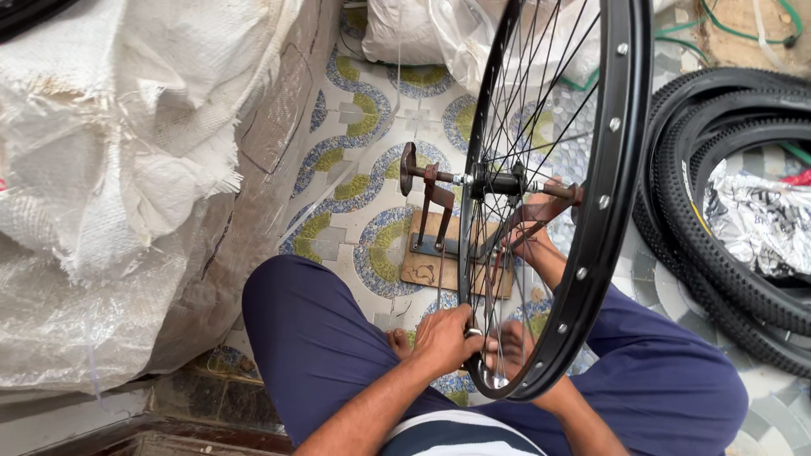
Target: The person threads spokes through the hub and into the rim of a bicycle wheel while it is mounted on a stand, tightening the nipples on the end of each spoke by hand.
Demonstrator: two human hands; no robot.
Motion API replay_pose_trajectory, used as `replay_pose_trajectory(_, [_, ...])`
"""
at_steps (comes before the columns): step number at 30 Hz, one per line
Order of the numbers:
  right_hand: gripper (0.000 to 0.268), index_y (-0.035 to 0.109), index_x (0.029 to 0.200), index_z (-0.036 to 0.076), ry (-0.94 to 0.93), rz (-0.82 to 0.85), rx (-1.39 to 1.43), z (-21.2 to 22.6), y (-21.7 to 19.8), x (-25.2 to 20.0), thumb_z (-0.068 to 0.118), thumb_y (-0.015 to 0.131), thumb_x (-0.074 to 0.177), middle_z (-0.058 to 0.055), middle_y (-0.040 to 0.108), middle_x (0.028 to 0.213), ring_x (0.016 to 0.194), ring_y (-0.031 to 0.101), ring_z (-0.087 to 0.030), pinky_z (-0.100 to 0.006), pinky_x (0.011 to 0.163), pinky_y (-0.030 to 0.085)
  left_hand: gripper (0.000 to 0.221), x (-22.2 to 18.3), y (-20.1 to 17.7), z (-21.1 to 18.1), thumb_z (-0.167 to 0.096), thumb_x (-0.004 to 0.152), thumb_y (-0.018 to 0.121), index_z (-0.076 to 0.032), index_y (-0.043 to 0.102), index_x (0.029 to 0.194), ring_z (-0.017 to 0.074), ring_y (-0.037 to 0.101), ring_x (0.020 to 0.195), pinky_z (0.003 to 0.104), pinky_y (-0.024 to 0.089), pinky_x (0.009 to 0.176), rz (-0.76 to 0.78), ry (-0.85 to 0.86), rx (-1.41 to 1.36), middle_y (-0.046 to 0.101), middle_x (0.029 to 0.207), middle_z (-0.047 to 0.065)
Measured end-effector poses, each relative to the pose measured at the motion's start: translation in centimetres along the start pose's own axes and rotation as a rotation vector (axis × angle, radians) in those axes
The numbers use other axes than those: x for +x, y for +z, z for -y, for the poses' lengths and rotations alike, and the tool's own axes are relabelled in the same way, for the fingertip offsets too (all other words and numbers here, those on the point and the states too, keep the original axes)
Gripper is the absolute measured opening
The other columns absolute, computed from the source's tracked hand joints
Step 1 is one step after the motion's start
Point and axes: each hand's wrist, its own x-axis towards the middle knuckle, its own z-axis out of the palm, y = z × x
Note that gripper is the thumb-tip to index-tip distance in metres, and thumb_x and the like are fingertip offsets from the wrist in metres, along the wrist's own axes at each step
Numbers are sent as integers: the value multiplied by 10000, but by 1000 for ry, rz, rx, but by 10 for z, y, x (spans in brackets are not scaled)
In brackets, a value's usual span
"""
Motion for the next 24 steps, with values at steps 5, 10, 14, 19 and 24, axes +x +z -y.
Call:
replay_pose_trajectory(5, [416,663,1166,100,55,-84,-360,29,23,21,207,814,794,-69,754,886,832,746,-166,-355,773,594,359,4,2,9,-402,884,738,-54,663,929,404,691,784,527,511,704,-33,-3,-74,704,783,173])
replay_pose_trajectory(10, [319,707,1030,60,-117,-167,-659,48,31,17,249,840,810,-101,763,763,662,747,-199,-398,631,581,288,-11,-28,-10,-349,991,650,-65,695,1006,386,705,782,512,517,708,-41,-44,-166,716,791,178])
replay_pose_trajectory(14, [297,702,1098,43,-260,-244,-710,17,25,17,157,777,835,-134,759,835,713,738,-219,-358,644,587,261,-38,-68,-58,-286,965,663,-30,712,963,310,737,699,442,551,647,-294,96,-317,740,802,136])
replay_pose_trajectory(19, [308,672,1174,-23,-360,-269,91,-48,3,33,35,764,885,-147,695,1025,961,681,-197,-347,865,594,234,-79,-104,-106,-241,971,726,-12,690,997,274,693,764,385,543,679,-306,646,-382,696,877,102])
replay_pose_trajectory(24, [345,611,1239,-19,-214,-461,-53,-59,-31,29,52,722,921,-131,709,1106,1074,698,-228,-344,948,582,233,-88,-85,-89,-189,939,844,-7,704,980,259,611,664,405,478,610,-277,735,-138,623,775,83])
